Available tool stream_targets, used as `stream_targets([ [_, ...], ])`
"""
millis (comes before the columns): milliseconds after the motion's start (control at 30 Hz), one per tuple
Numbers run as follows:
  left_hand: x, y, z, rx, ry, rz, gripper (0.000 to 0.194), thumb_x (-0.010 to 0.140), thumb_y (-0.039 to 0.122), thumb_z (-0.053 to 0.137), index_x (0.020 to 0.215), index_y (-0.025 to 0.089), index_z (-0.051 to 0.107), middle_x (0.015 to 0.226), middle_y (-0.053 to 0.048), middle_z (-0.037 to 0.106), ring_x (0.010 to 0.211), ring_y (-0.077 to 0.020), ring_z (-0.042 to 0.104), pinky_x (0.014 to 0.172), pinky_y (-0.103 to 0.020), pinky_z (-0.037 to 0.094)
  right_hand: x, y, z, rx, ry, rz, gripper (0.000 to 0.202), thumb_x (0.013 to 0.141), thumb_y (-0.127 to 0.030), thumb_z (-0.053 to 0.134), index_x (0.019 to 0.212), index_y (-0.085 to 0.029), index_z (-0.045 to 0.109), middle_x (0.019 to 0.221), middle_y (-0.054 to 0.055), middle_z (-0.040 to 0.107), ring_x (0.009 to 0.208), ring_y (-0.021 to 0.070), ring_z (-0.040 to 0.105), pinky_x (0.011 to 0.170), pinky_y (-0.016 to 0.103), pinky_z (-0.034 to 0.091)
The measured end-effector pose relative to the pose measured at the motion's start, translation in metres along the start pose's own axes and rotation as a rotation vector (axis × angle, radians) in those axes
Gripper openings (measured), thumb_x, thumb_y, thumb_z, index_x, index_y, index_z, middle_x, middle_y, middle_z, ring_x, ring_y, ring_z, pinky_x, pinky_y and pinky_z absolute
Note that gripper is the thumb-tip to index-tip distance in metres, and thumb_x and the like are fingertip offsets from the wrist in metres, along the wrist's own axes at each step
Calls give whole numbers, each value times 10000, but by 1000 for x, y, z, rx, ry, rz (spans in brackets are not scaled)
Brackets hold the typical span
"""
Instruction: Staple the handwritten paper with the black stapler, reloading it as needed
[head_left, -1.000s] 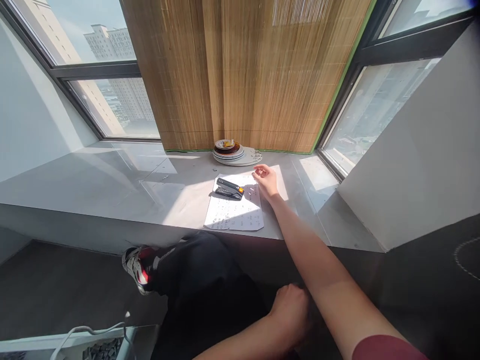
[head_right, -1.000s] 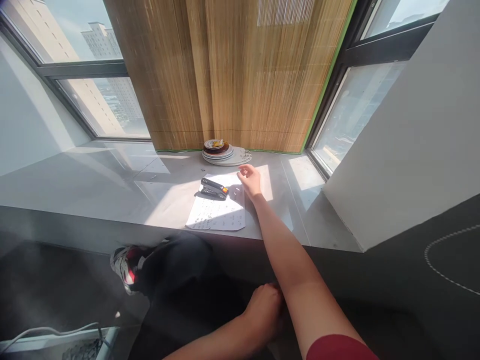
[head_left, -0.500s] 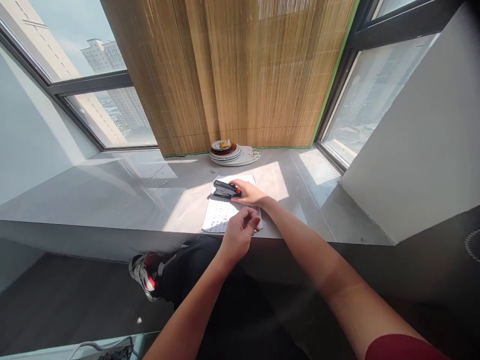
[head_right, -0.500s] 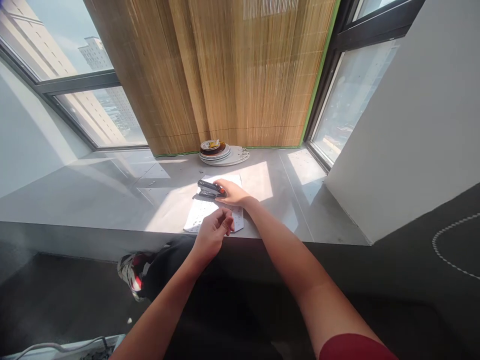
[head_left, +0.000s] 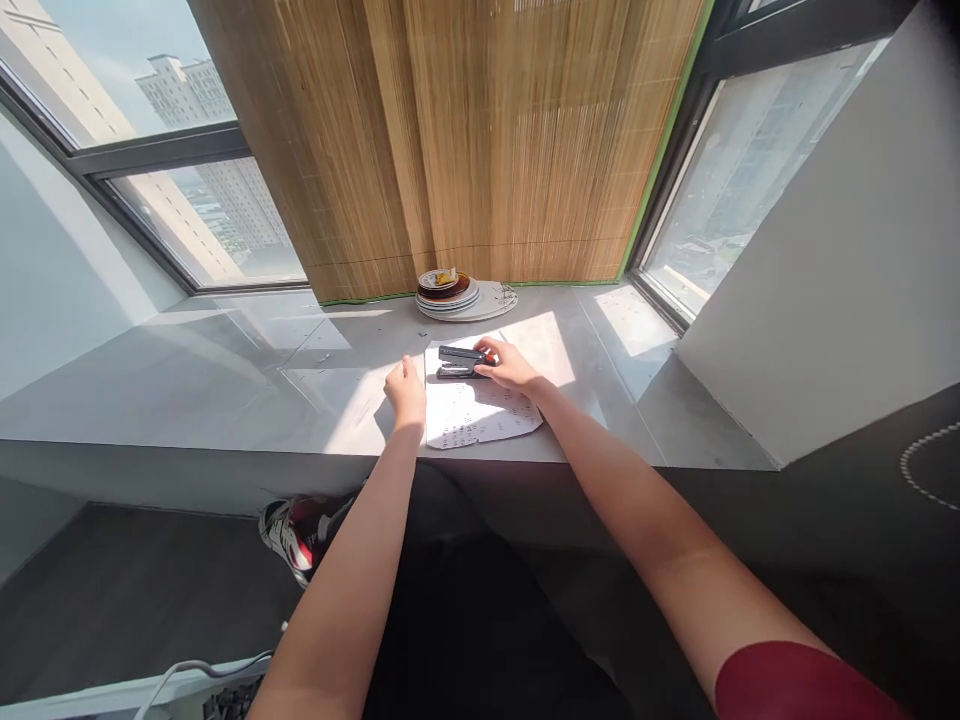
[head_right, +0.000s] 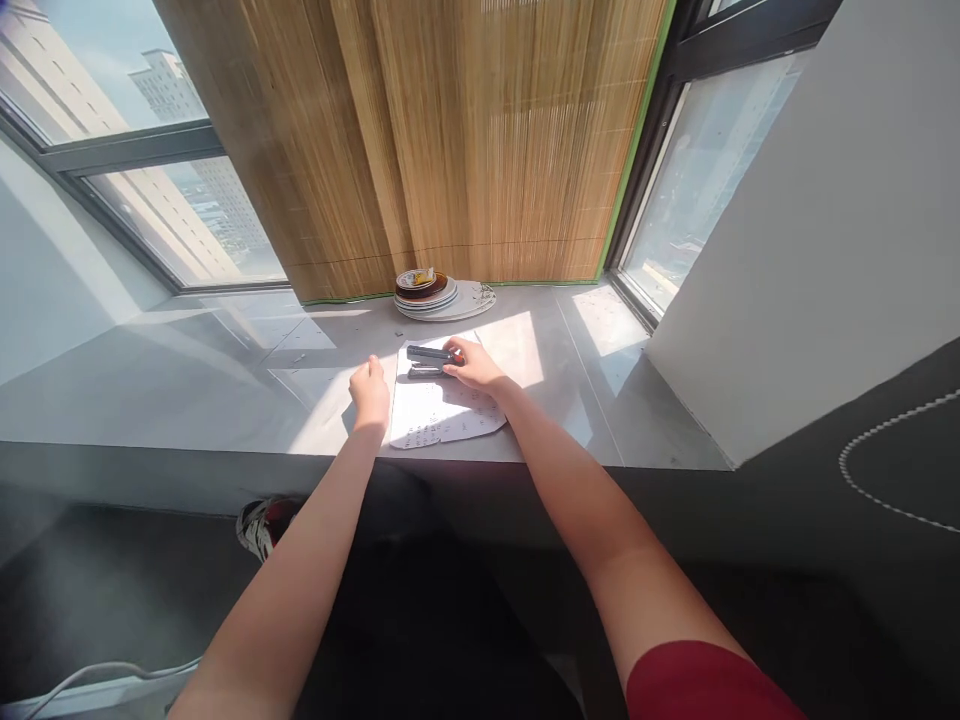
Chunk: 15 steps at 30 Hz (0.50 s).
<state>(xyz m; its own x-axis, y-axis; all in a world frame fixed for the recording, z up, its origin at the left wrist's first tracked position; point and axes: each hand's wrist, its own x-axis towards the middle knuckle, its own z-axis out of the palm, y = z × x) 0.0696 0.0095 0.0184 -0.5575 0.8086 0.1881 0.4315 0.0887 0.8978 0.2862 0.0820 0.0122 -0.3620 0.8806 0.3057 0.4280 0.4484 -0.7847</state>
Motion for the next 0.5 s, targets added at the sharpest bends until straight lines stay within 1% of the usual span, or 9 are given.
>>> stream_targets([
  [67, -1, 0, -3, 127, -24, -14, 486, 1181, 437, 398, 729, 266, 442, 795, -90, 614, 875, -297, 640, 849, -428, 504, 0, 2, -2, 3, -20, -8, 246, 893, -216, 799, 1128, -251, 735, 1197, 69, 786, 1045, 279, 702, 983, 437, 589],
  [100, -2, 1, -4, 174, -48, -7, 467, 1179, 404, 412, 736, 262, 461, 830, -102, 653, 913, -303, 663, 875, -427, 510, 0, 2, -2, -13, -21, -26, 250, 880, -216, 809, 1117, -248, 739, 1184, 66, 787, 1050, 279, 698, 991, 436, 583],
  [167, -1, 3, -4, 227, -91, 17, 354, 1146, 270, 449, 805, 246, 541, 952, -117, 733, 1007, -300, 701, 923, -408, 515, 1, 4, -3, -53, 0, -54, 233, 858, -196, 805, 1080, -243, 751, 1149, 65, 786, 1065, 283, 690, 1011, 446, 567],
  [233, -1, 3, -2, 241, -114, 35, 245, 1082, 148, 475, 908, 239, 620, 1071, -111, 781, 1095, -288, 725, 963, -386, 517, 1, 7, -4, -69, 41, -48, 202, 856, -183, 780, 1049, -237, 761, 1122, 70, 784, 1057, 286, 687, 1012, 460, 560],
  [300, 1, 1, -1, 214, -105, 29, 247, 1044, 100, 475, 970, 238, 666, 1144, -102, 805, 1160, -271, 739, 994, -365, 520, 2, 10, -5, -55, 61, -33, 207, 852, -190, 769, 1055, -234, 769, 1102, 70, 784, 1038, 286, 687, 1006, 468, 558],
  [400, 4, -7, 1, 100, -73, 31, 291, 1052, 83, 442, 1029, 228, 693, 1249, -108, 815, 1217, -228, 748, 1041, -338, 523, 2, 15, -7, -11, 31, -25, 198, 852, -238, 770, 1050, -238, 772, 1062, 58, 782, 1022, 282, 689, 1011, 463, 558],
  [433, 5, -10, 1, 63, -69, 35, 298, 1063, 86, 433, 1062, 225, 697, 1277, -113, 814, 1227, -218, 750, 1056, -337, 524, 2, 16, -7, 25, 28, -32, 194, 875, -265, 746, 1066, -240, 773, 1082, 58, 784, 1040, 279, 692, 1021, 458, 558],
  [500, 6, -14, 1, -22, -69, 22, 294, 1096, 108, 425, 1133, 220, 695, 1294, -126, 815, 1252, -213, 747, 1098, -349, 521, 4, 18, -8, 117, 49, -36, 225, 944, -295, 641, 1120, -241, 771, 1143, 67, 786, 1084, 275, 698, 1032, 448, 563],
])
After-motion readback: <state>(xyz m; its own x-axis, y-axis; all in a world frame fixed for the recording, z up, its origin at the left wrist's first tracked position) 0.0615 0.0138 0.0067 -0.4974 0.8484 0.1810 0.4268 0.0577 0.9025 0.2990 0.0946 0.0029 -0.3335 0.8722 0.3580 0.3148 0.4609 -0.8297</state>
